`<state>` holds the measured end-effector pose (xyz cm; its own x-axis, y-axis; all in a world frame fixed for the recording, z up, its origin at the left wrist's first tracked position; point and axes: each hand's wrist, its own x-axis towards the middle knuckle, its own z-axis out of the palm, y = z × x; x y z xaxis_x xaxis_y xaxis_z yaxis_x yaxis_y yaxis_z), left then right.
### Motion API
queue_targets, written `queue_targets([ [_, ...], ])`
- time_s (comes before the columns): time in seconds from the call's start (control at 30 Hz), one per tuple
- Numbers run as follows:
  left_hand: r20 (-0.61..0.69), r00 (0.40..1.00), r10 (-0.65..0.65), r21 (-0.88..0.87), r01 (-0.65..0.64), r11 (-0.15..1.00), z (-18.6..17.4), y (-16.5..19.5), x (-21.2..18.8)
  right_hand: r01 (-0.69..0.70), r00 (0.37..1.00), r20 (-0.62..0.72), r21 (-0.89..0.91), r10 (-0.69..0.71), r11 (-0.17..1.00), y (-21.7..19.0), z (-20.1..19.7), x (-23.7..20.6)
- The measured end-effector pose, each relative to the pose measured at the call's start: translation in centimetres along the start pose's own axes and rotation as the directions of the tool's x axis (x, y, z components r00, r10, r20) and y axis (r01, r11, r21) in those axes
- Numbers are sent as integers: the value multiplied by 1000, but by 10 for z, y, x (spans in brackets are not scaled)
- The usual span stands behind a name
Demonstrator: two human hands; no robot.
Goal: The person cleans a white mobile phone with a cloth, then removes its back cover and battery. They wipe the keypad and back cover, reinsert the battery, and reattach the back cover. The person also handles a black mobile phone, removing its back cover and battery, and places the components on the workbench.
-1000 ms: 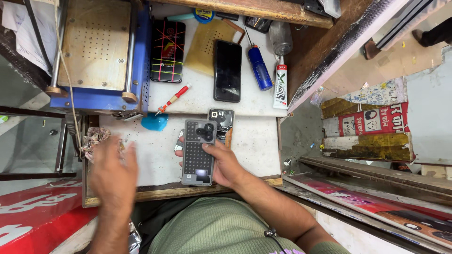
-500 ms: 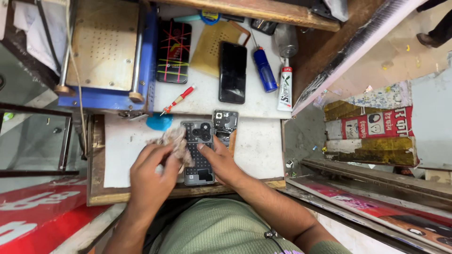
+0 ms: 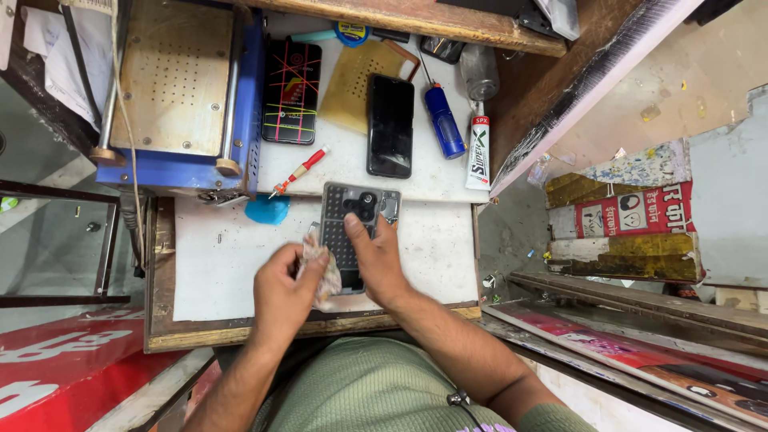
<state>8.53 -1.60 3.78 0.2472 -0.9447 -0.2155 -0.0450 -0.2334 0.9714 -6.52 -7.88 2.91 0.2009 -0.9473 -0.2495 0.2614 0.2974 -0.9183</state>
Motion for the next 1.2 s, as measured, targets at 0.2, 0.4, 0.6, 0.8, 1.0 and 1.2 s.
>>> queue_targets([
  [0.2,-46,998,51,-40,-53,998,-17,16,6,259,962,208,-491,-177,832,5,0,0],
  [0.4,-77,994,79,-184,-92,979,-17,18,34,277,957,188,-385,-220,880,16,8,-4],
  [0.6,0,1000,-6,-133,6,991,-6,2,5,189,980,108,-235,-167,954,1,6,3],
  [0.8,46,996,-82,-75,85,993,-9,-13,-22,89,995,48,-152,-82,984,-9,11,5],
  [1.0,81,988,-130,128,119,985,-24,5,-39,90,995,44,-127,-85,988,-17,9,10],
  [1.2,-150,960,238,287,-189,939,-59,58,-17,9,971,229,-317,67,948,-14,-4,8],
])
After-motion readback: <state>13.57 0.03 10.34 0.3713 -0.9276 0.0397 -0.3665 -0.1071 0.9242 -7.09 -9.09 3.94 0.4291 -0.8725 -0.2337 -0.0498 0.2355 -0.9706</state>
